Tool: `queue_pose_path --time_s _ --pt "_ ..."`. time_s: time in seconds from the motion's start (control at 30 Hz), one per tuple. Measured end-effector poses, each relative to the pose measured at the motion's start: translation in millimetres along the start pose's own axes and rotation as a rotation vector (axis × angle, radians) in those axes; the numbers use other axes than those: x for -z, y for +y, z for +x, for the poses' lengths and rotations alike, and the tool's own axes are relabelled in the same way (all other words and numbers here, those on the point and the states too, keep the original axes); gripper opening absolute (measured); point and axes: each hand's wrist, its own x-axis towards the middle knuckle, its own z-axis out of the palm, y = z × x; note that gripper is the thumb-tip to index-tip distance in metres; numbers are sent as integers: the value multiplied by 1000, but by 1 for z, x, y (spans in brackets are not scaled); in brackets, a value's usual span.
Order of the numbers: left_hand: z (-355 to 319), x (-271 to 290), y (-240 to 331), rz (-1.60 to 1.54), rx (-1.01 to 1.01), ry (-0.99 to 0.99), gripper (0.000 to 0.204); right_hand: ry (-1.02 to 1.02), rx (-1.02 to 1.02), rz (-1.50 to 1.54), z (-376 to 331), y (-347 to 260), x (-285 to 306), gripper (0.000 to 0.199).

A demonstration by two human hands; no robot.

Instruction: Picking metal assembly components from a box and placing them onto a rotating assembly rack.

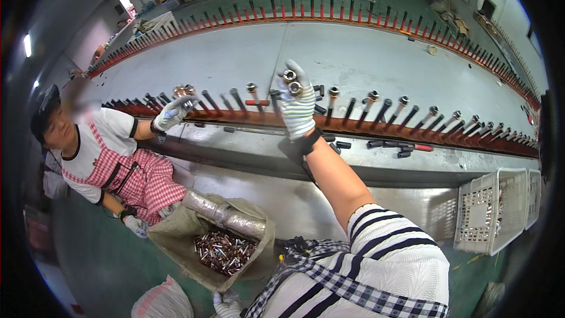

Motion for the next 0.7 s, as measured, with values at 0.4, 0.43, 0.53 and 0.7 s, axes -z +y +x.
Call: queue_pose_path --time_s 0.4,0.43,0.53,0.7 --pt "-2 -8 -1 -71 12 12 26 510 -321 664 -45 -5 65 49" --pt "1 -6 0 -58 25 8 26 419 -413 675 -31 -1 70 49" --pt "16 -5 5 -51 85 -28 26 465 -601 703 -7 28 56 46" --pt "21 21 12 -120 168 -204 25 -72 258 -272 11 -18 27 36"
